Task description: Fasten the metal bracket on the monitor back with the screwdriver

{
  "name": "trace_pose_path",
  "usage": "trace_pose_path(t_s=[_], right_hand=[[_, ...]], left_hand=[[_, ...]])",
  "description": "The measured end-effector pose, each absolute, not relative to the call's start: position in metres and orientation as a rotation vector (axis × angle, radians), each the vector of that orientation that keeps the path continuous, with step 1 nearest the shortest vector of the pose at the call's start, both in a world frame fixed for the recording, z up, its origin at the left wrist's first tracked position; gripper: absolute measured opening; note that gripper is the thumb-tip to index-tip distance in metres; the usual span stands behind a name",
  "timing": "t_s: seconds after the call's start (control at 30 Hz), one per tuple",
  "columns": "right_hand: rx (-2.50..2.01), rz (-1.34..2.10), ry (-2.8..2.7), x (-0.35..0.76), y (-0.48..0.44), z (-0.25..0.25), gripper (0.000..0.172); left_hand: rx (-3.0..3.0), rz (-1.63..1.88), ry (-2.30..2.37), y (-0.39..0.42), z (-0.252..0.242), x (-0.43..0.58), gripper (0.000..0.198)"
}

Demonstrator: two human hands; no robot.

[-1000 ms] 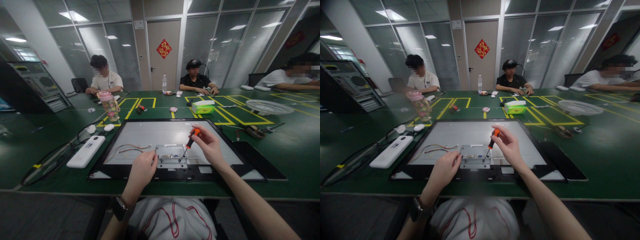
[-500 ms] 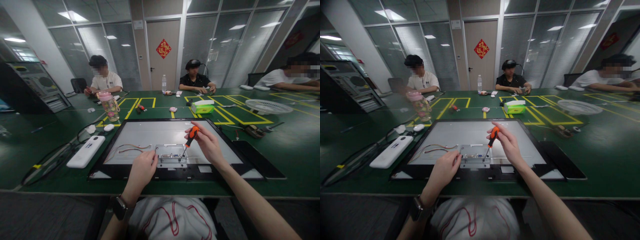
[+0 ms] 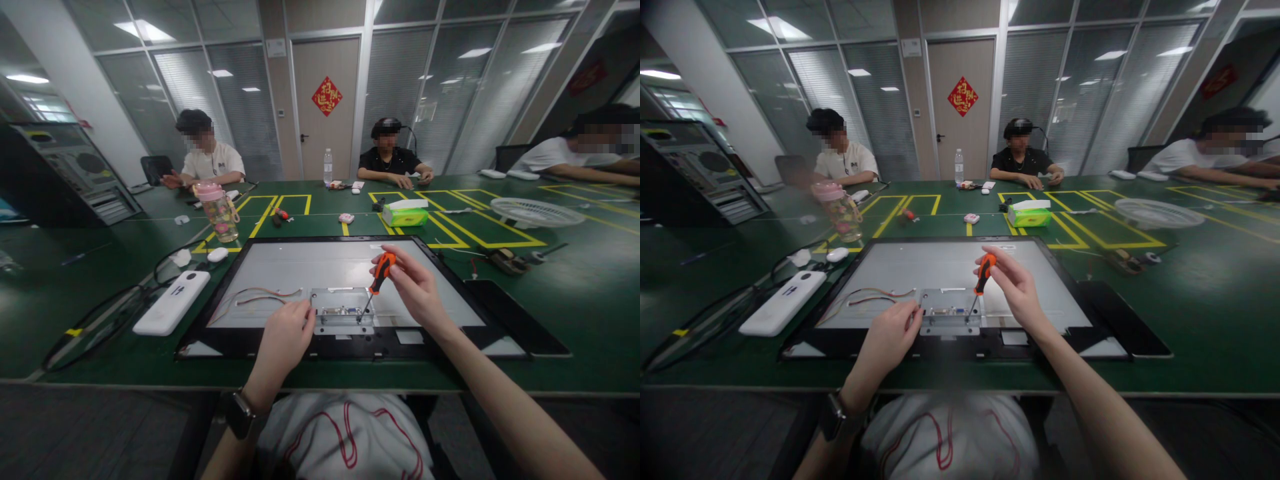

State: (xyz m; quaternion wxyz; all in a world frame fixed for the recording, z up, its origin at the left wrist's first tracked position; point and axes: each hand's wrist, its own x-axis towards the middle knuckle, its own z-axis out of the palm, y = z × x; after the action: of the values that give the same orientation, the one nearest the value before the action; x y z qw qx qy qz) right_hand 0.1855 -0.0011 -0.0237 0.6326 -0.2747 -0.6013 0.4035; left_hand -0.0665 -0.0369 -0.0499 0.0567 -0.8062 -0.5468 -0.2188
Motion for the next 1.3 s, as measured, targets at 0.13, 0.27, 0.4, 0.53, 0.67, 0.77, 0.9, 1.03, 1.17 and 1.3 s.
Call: trace_pose_path(t_s=[0.13,0.27,0.4,0.53,0.67,0.77,0.9,1.03,1.17,1.3], right_hand=[[-0.710,0.759,-1.385,0.188,0.000,-0.026,0.024],[-0.628,0.921,-1.366,0.186,-0.002,-0.021,0.031],[-0.621,0.968,-1.374,0.183,-0.002,-0.021,0.035],[-0.680,0.825,-1.348,0.184,0.001,-0.028,0.026],[-0.665,0.856,-1.342,0.186,0.001,-0.028,0.023],[-0.648,0.910,-1.370,0.186,0.000,-0.025,0.025],[-0.610,0.933,-1.333,0.185,0.000,-0.022,0.017],[-0.544,1.035,-1.258,0.185,0.000,-0.018,0.018],[-0.515,1.183,-1.247,0.184,-0.003,-0.015,0.022],[-0.465,1.261,-1.226,0.182,-0.004,-0.014,0.016]], left_hand=[[-2.441,-0.665,-1.644,-0.037,-0.050,-0.067,0.021],[-2.434,-0.664,-1.638,-0.037,-0.051,-0.067,0.022],[-2.430,-0.667,-1.642,-0.037,-0.052,-0.068,0.022],[-2.433,-0.663,-1.649,-0.037,-0.052,-0.067,0.021],[-2.432,-0.657,-1.659,-0.037,-0.051,-0.067,0.021],[-2.435,-0.653,-1.662,-0.038,-0.051,-0.067,0.021],[-2.435,-0.650,-1.665,-0.038,-0.050,-0.067,0.020],[-2.443,-0.648,-1.671,-0.037,-0.050,-0.067,0.020],[-2.450,-0.642,-1.677,-0.036,-0.051,-0.067,0.020],[-2.449,-0.642,-1.677,-0.036,-0.052,-0.067,0.021]])
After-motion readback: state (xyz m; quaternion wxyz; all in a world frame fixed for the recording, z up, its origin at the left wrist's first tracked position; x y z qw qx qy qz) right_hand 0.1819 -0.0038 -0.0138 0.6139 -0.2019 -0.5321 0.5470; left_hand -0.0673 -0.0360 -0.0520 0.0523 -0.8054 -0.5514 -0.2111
